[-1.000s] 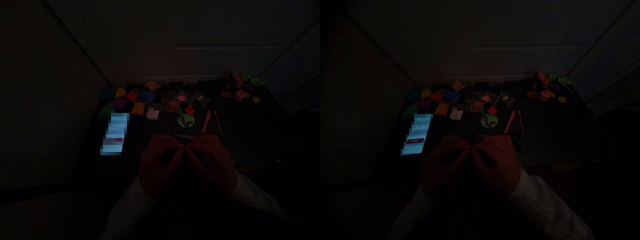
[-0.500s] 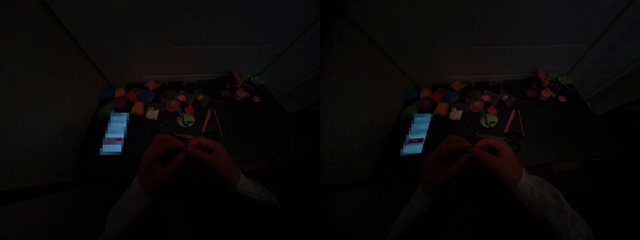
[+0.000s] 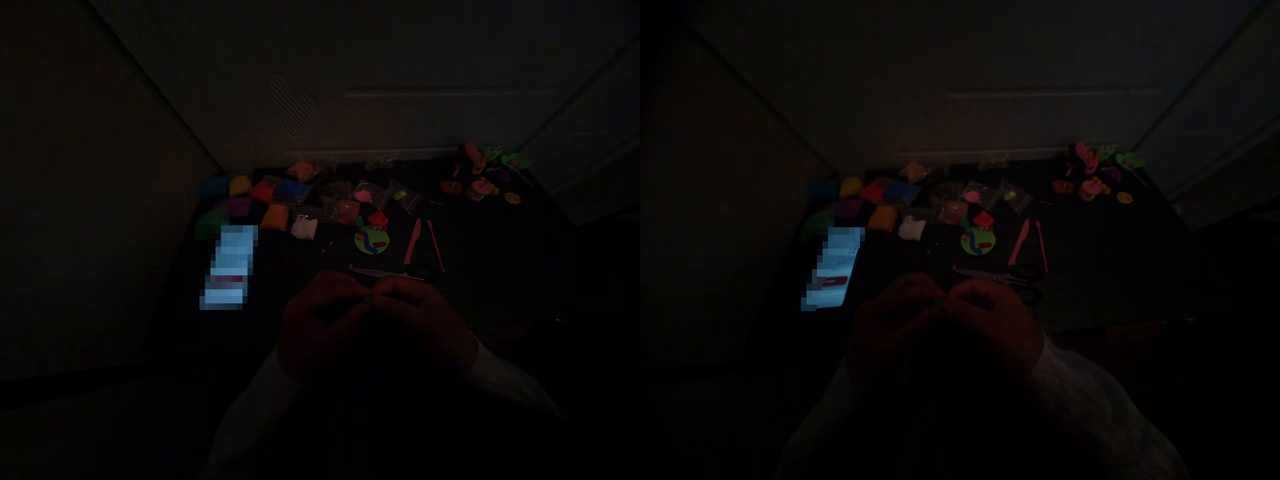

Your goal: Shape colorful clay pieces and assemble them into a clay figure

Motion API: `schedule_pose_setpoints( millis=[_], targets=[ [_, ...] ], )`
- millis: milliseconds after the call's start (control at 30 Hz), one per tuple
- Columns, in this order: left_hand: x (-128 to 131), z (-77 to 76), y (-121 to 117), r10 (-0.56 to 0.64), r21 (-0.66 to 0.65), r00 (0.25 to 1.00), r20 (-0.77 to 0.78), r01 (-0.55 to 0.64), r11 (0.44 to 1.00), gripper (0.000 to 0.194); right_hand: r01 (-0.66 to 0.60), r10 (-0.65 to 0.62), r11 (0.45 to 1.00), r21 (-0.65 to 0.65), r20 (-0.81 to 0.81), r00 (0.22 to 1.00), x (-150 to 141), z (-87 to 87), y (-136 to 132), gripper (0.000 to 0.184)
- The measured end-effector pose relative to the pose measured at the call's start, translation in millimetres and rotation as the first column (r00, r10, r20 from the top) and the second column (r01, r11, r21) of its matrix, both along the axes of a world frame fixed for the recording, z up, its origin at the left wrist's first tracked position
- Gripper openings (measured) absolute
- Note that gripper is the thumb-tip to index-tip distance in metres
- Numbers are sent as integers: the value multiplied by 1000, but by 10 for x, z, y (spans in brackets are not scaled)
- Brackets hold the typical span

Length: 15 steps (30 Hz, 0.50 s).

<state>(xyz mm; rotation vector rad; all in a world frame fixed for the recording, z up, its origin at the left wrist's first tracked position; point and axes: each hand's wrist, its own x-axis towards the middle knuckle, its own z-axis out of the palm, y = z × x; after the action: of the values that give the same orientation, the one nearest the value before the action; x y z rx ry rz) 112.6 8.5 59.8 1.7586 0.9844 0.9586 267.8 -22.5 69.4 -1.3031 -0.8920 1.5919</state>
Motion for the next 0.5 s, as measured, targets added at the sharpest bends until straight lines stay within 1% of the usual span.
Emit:
schedule_pose_setpoints(
  millis=[167,300,333,400,433,500],
  targets=[
    [3,-36,2,1,-34,1000,19,-1,999,14,2,-2,1000,5,41,999,-10,-9,8,11],
    [4,-55,16,19,-85,999,42,-16,996,10,-32,25,998,57,112,993,2,-1,7,11],
    [0,-62,25,26,-100,998,52,-20,995,10,-40,28,996,80,148,989,17,-4,13,12],
    [-17,-84,48,41,-131,997,69,-32,991,9,-30,-10,989,145,270,963,64,-29,43,14],
    [-30,-99,61,47,-146,996,76,-36,989,9,-27,-43,982,188,357,933,94,-53,70,15],
    [-63,-136,90,63,-177,995,80,-48,983,8,-54,-117,956,289,541,833,151,-128,152,16]
  ],
)
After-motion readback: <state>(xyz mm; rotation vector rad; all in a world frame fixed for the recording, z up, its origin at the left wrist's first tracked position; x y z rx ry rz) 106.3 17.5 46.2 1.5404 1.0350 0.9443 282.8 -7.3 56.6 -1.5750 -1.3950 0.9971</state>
